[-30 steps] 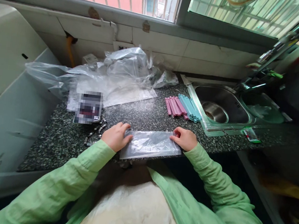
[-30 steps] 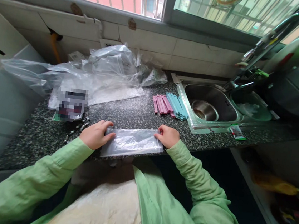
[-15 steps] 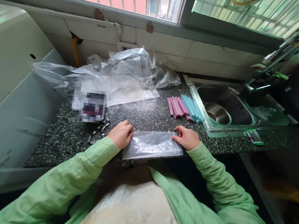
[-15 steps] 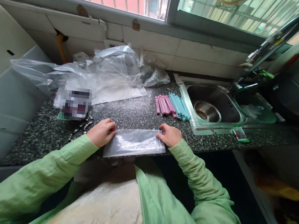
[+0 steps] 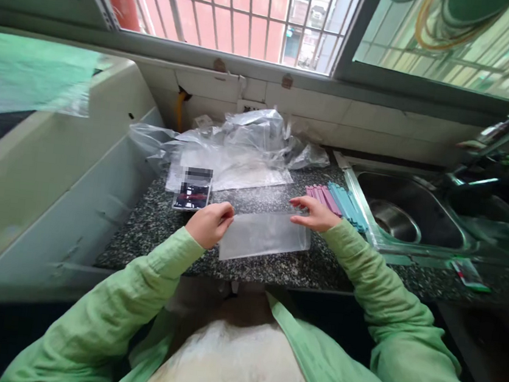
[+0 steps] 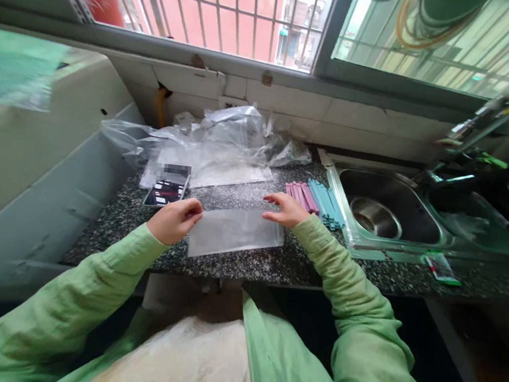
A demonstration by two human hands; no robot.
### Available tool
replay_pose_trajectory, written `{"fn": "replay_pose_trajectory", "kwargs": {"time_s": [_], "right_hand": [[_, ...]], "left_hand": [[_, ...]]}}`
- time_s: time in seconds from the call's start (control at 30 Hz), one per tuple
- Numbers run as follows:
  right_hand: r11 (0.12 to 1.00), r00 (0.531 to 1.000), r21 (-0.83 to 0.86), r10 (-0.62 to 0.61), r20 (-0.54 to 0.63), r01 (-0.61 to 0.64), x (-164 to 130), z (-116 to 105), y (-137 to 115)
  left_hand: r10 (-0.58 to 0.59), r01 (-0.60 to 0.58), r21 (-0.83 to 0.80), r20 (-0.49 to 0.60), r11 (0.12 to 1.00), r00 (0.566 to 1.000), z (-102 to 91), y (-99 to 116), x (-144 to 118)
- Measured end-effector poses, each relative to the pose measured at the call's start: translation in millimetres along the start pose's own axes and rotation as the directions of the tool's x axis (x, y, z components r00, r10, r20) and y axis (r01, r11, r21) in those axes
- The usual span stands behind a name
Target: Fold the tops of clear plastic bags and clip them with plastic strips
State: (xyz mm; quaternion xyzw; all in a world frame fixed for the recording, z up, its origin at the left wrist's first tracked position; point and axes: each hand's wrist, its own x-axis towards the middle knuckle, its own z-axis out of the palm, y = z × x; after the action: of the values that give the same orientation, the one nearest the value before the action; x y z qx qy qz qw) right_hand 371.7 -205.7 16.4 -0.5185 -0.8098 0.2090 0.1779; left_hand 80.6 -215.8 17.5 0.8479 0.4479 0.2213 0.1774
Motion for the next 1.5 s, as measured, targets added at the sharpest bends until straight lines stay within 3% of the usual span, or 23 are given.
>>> {"fn": "replay_pose_trajectory", "kwargs": {"time_s": [0.07, 0.2, 0.27, 0.5, 0.77, 1.0, 1.1, 1.17, 1.23, 1.33, 1.5], "right_hand": [[0.999, 1.000, 0.039, -0.019, 0.004, 0.019, 8.4, -1.0, 6.2], [0.981, 0.980, 0.184, 0.028, 0.199, -0.066, 19.0, -2.1, 12.5], [0.965, 0.973, 0.241, 0.051, 0.225, -0.106, 21.1, -0.9, 14.1], [0.911, 0.987, 0.392, 0.074, 0.142, -0.125, 24.2, 4.0, 16.6], [0.893, 1.000, 0.449, 0.025, 0.014, -0.029, 28.4, -7.5, 8.0], [0.875, 0.999, 0.483, 0.027, -0.025, -0.011, 17.0, -15.6, 13.3], [0.859, 0.995, 0.512, 0.057, -0.080, -0.008, 11.7, -18.9, 16.1], [0.844, 0.986, 0.536, 0.086, -0.140, 0.002, 9.0, -22.0, 15.8], [0.834, 0.981, 0.552, 0.089, -0.175, 0.023, 7.5, -26.5, 12.0], [0.835, 0.993, 0.548, 0.015, -0.118, 0.053, 9.8, -35.4, -1.6], [0.854, 0.981, 0.503, -0.186, 0.048, 0.137, 26.0, -40.9, -34.8]], "left_hand": [[0.008, -0.008, -0.018, -0.006, 1.000, 1.000, -2.4, -1.4, 0.3], [0.019, -0.021, -0.033, -0.050, 0.999, 0.999, -5.6, -4.6, 1.9], [0.007, -0.010, -0.036, -0.077, 0.999, 0.997, -6.1, -6.8, 1.7], [-0.045, 0.037, -0.091, -0.091, 0.995, 0.995, -1.9, -13.0, -2.8], [-0.093, 0.128, -0.415, 0.102, 0.901, 0.990, -6.6, -20.6, 4.9], [-0.162, 0.098, -0.506, -0.083, 0.857, 0.983, -0.5, -13.5, 15.9], [-0.161, 0.080, -0.511, -0.115, 0.856, 0.980, 5.5, -12.5, 16.9], [-0.145, 0.092, -0.511, -0.064, 0.855, 0.987, 7.5, -14.2, 16.9], [-0.096, 0.115, -0.482, 0.064, 0.869, 0.993, 5.0, -15.4, 18.1], [-0.005, 0.101, -0.358, 0.261, 0.928, 0.965, -8.5, -8.0, 25.4], [0.135, -0.076, -0.209, 0.288, 0.975, 0.948, -29.7, 33.4, 50.7]]}}
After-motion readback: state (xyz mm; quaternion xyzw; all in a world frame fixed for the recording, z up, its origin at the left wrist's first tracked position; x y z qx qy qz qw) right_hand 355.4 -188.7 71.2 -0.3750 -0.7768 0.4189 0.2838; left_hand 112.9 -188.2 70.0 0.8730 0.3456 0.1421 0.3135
